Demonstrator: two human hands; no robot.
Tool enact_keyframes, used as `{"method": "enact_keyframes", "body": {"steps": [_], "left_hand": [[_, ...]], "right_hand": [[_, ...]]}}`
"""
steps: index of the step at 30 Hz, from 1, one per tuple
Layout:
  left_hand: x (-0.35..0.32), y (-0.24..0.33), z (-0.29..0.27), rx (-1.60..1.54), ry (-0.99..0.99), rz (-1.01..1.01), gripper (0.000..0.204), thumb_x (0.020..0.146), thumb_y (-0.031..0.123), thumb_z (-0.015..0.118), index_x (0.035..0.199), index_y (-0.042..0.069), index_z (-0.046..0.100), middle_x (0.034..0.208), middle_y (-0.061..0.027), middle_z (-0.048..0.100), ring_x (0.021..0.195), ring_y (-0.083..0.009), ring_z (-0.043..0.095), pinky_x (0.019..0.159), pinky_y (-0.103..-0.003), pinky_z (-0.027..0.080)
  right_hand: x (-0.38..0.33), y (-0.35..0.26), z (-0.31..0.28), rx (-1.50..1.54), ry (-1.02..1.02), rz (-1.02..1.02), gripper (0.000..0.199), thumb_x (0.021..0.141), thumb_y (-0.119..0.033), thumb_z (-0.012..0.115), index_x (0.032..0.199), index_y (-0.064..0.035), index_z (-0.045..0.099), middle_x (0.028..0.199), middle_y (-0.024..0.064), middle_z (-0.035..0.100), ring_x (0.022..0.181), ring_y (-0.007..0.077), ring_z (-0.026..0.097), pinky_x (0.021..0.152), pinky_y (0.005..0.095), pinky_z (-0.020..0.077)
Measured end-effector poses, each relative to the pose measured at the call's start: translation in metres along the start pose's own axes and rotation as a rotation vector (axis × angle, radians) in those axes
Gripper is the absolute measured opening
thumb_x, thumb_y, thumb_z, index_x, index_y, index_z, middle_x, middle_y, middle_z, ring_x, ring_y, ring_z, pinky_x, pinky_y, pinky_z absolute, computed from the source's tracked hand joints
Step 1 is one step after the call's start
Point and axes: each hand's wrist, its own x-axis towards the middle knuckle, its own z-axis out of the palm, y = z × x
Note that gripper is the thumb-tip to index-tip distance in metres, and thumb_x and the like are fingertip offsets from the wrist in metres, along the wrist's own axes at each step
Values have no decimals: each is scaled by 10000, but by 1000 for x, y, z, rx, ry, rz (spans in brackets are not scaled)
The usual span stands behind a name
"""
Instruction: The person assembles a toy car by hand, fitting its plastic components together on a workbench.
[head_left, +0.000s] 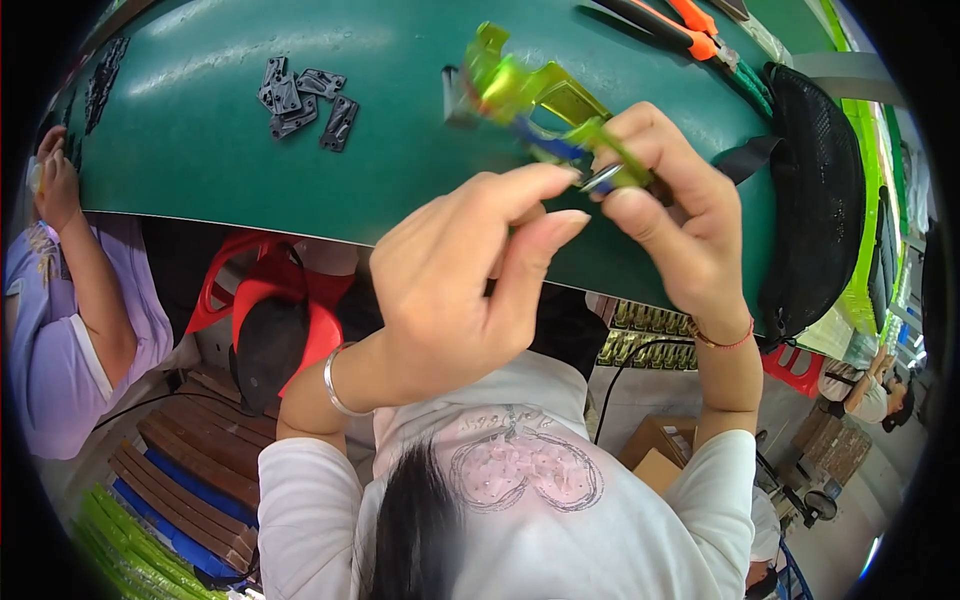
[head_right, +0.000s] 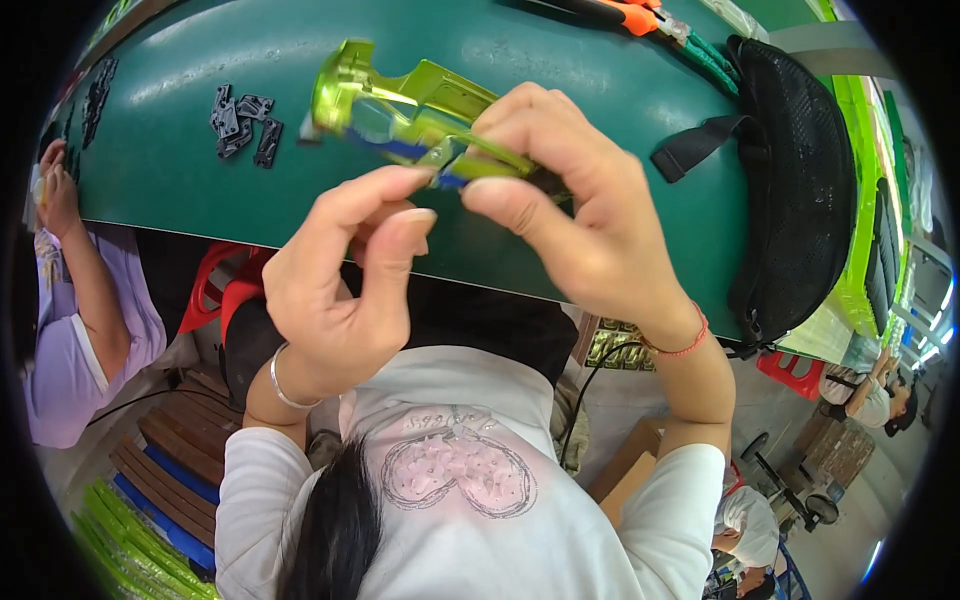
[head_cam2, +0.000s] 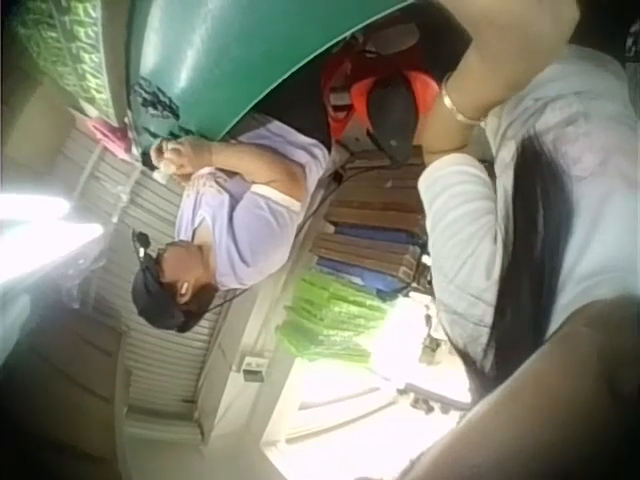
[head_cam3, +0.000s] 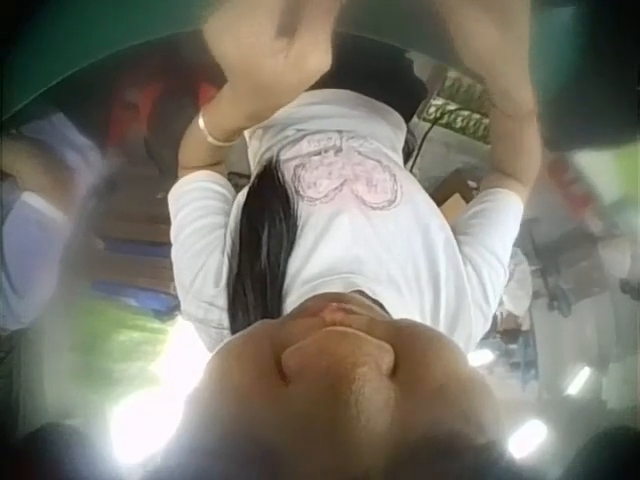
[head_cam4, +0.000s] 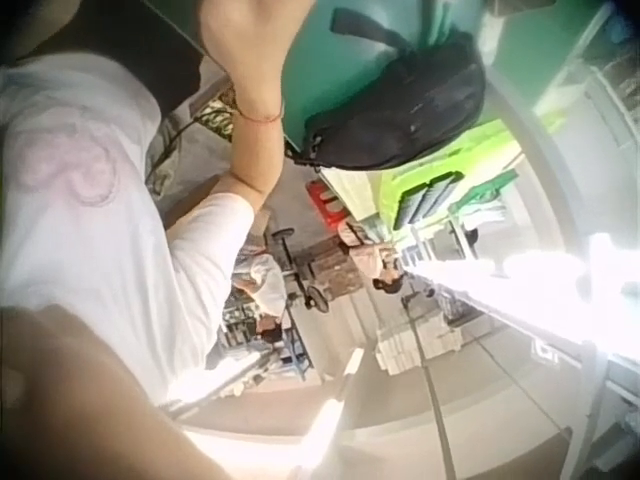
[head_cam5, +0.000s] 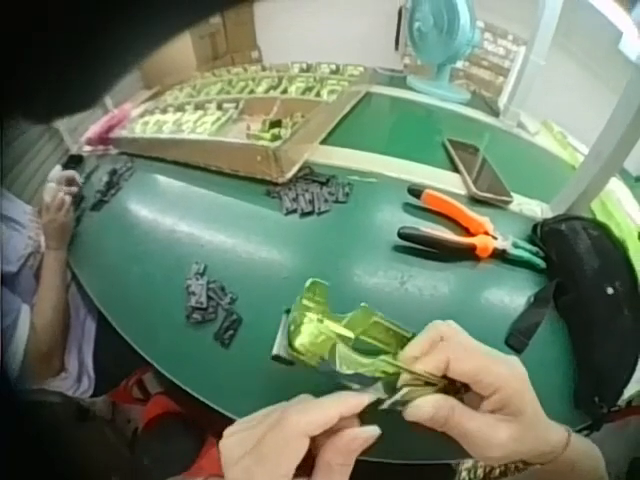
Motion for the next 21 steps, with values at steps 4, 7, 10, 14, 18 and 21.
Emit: {"method": "enact_keyframes", "body": {"steps": [4,7,10,14,18,21], "left_hand": [[7,1,-3,-105,-29,20,164,984,-15,661,1138,-49,707,867,-92,704,722,-115,655,644,-212,482],[10,4,2,-121,18,87,167,960,-54,668,1123,-49,707,855,-103,698,734,-134,671,631,-229,495],[13,6,4,-136,39,126,180,937,-84,676,1108,-40,711,857,-110,699,734,-151,680,611,-236,500],[15,5,9,-137,71,169,182,922,-67,706,1100,-32,713,845,-95,690,703,-144,645,595,-230,482],[19,13,1,-14,51,136,189,880,-3,786,1056,1,721,788,-48,659,612,-128,521,522,-242,386],[17,13,-2,35,51,106,181,848,32,824,994,22,717,751,-38,637,573,-143,458,500,-264,336]], "right_hand": [[0,-1,-4,778,53,248,204,1046,-216,635,1069,-14,643,1086,8,593,1001,116,550,940,281,439],[-7,3,-2,1137,70,407,288,1021,-334,658,1051,-48,635,1083,18,567,1030,132,533,947,301,427],[-8,10,-5,1206,0,450,303,1000,-347,689,1045,-55,623,1069,22,559,1013,143,520,916,304,416],[-6,9,-1,1194,-11,418,305,988,-344,705,1049,-56,622,1057,22,556,998,145,522,890,292,414],[-4,-1,4,1014,16,329,257,984,-259,710,1046,-23,631,1049,36,582,966,161,528,856,301,430],[-5,-10,4,490,44,174,184,935,-146,734,999,3,647,1014,73,611,914,193,545,802,323,451]]}}
